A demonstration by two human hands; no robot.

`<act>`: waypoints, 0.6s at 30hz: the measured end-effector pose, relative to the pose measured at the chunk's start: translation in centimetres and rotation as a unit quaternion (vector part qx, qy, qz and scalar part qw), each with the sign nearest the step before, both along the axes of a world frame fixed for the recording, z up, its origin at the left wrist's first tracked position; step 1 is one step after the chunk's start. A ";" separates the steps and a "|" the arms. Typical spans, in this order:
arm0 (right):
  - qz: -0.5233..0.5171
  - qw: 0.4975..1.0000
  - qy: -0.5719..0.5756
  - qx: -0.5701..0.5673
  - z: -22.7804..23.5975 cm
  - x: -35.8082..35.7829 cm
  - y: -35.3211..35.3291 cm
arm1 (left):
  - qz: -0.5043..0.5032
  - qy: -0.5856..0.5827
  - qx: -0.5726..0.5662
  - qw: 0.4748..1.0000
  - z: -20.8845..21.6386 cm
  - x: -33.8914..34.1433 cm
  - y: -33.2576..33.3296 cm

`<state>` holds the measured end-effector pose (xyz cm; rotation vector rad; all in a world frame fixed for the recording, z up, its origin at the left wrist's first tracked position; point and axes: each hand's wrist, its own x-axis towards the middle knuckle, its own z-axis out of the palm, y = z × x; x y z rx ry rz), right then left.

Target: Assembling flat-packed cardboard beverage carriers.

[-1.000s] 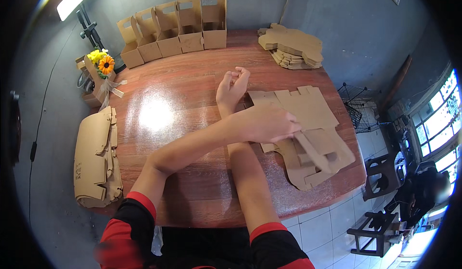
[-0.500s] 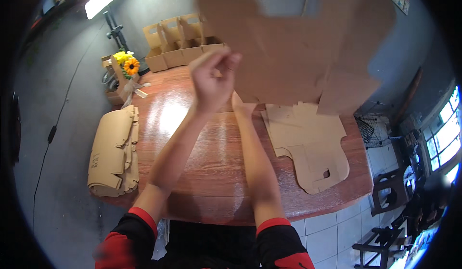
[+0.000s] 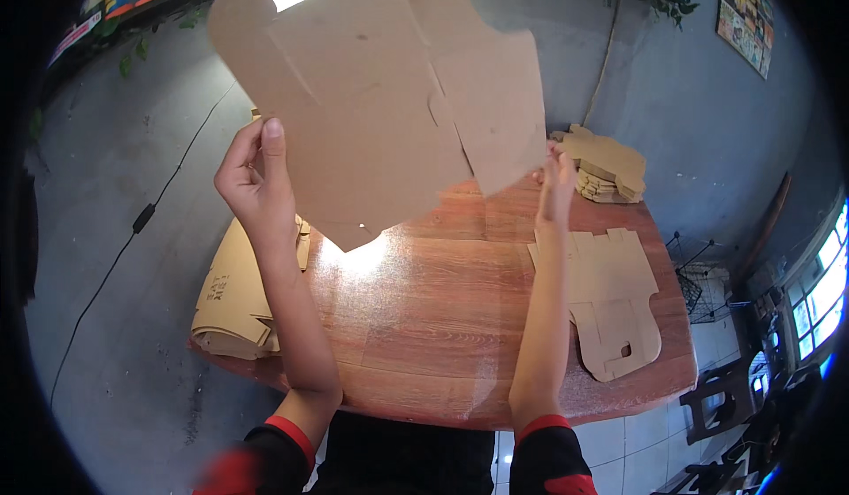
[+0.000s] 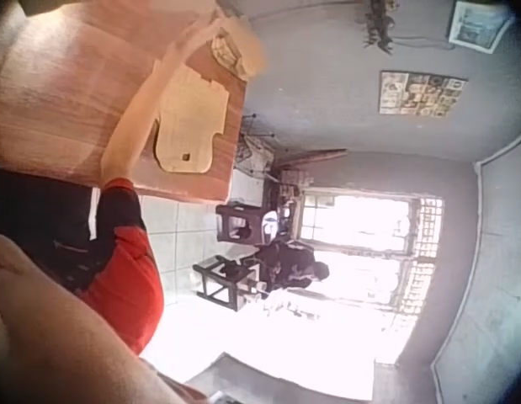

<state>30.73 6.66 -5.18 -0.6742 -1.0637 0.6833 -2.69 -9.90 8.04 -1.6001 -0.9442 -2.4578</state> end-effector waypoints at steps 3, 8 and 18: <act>0.088 0.994 -0.023 0.065 7.4 -2.9 -6.9 | 0.060 0.081 -0.002 0.995 0.1 -1.2 -0.4; 0.151 0.962 -0.211 0.081 11.7 -4.6 -12.6 | 0.047 0.049 -0.013 0.998 0.1 -1.4 0.3; 0.030 0.973 -0.153 0.171 12.1 -7.9 -12.9 | -0.094 -0.074 -0.204 0.972 -2.1 -1.6 5.1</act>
